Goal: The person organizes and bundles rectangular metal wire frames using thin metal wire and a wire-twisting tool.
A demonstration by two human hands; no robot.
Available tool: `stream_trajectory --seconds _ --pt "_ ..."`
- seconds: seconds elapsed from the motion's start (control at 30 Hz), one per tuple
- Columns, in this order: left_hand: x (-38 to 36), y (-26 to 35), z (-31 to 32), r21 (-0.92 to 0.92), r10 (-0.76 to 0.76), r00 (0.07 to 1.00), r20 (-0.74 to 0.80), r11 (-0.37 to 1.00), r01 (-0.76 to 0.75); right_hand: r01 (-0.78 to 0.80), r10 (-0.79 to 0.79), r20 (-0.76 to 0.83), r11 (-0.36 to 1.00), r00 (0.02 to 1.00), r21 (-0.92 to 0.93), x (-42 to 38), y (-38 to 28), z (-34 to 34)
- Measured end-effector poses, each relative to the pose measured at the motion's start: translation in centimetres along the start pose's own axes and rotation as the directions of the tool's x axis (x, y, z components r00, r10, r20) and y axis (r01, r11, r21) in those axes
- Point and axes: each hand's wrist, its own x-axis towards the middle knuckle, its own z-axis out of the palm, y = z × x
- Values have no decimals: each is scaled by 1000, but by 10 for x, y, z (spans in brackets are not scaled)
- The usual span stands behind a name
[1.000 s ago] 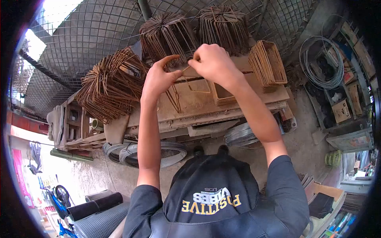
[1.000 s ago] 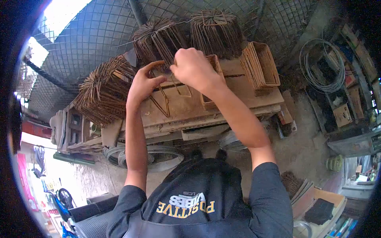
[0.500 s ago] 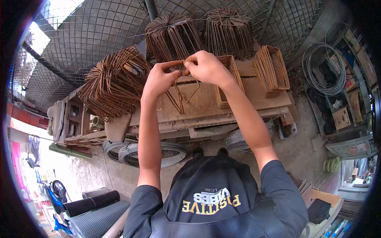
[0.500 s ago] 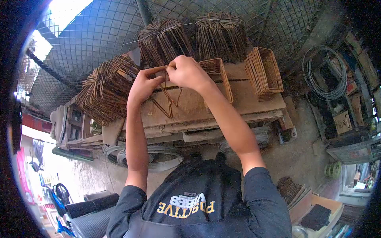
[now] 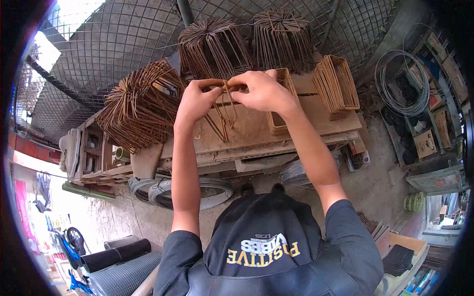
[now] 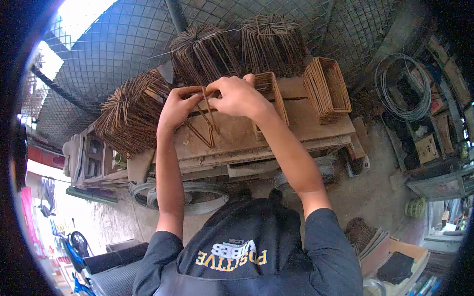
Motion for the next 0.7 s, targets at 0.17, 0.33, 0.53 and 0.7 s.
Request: stream_trajectory --seconds 0.17,0.33,0.53,0.7 --pt "-4 13 0 23 -30 998 -59 999 31 41 -26 -96 987 995 158 12 6 14" --pt "-8 21 -1 74 0 993 -118 997 9 12 1 -66 983 998 184 18 6 19" --pt "-5 11 1 41 101 987 -124 994 -97 147 -127 -113 971 985 189 15 3 28" --pt "-8 20 -1 54 -9 996 -87 998 13 222 -212 -79 960 974 171 17 7 37"
